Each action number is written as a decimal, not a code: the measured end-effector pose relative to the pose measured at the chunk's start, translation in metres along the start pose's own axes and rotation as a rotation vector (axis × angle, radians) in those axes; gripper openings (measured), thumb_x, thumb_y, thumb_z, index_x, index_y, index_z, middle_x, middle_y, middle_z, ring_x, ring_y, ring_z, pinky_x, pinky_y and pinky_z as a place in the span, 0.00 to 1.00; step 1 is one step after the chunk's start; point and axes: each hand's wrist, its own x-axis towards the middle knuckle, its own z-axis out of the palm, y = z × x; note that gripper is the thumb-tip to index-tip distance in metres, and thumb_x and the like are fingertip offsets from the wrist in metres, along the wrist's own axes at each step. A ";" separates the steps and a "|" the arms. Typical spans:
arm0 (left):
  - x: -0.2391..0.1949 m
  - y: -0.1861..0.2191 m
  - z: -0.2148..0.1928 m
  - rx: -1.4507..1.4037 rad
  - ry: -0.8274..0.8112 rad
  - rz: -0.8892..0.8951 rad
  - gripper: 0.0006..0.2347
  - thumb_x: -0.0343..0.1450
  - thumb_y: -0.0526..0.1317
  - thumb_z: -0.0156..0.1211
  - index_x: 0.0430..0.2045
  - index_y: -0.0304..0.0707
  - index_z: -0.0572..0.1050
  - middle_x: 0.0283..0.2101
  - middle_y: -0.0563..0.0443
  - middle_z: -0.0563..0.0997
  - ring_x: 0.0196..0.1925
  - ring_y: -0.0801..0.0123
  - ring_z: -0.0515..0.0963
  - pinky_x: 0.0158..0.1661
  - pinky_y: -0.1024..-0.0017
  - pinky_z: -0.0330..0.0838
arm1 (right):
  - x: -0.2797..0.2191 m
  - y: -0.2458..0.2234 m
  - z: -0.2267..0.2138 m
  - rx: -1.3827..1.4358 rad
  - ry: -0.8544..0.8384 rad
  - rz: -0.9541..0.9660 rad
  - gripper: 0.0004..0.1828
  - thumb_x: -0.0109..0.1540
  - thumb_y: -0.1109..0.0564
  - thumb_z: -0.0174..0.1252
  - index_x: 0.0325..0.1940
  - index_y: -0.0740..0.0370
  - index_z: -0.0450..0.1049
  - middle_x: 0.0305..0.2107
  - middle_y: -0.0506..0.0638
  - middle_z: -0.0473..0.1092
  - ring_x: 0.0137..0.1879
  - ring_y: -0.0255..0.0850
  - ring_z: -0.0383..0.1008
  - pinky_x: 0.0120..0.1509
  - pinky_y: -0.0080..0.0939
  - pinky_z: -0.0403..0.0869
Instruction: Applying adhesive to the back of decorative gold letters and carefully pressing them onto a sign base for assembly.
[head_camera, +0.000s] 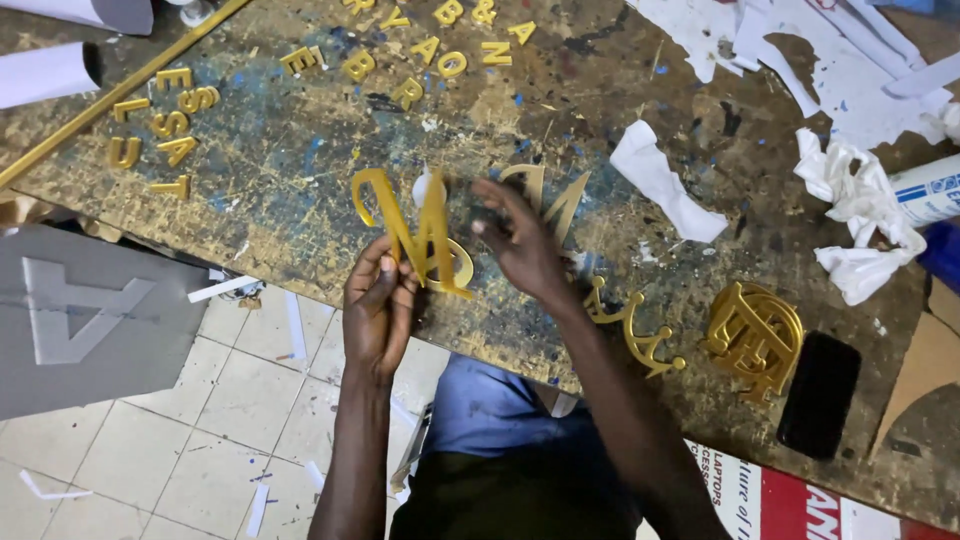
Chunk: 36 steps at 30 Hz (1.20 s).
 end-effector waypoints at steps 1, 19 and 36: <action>-0.004 0.006 0.006 -0.001 -0.003 0.004 0.14 0.84 0.31 0.54 0.64 0.24 0.75 0.47 0.49 0.78 0.50 0.70 0.83 0.62 0.67 0.83 | 0.016 0.015 0.012 -0.001 0.000 -0.005 0.30 0.75 0.64 0.62 0.83 0.61 0.67 0.69 0.70 0.72 0.75 0.75 0.70 0.74 0.74 0.71; -0.016 -0.049 0.012 -0.030 -0.100 -0.292 0.15 0.80 0.29 0.61 0.61 0.20 0.78 0.47 0.31 0.86 0.49 0.50 0.92 0.57 0.55 0.89 | -0.051 0.026 -0.103 0.161 0.268 0.287 0.33 0.73 0.46 0.68 0.79 0.61 0.72 0.50 0.62 0.79 0.49 0.45 0.83 0.57 0.46 0.87; -0.007 0.019 -0.001 0.108 0.160 0.172 0.04 0.82 0.39 0.64 0.47 0.43 0.77 0.45 0.55 0.81 0.50 0.69 0.84 0.58 0.71 0.80 | -0.061 0.041 -0.069 0.229 0.425 0.193 0.16 0.66 0.55 0.80 0.52 0.64 0.83 0.38 0.53 0.82 0.47 0.35 0.81 0.53 0.41 0.80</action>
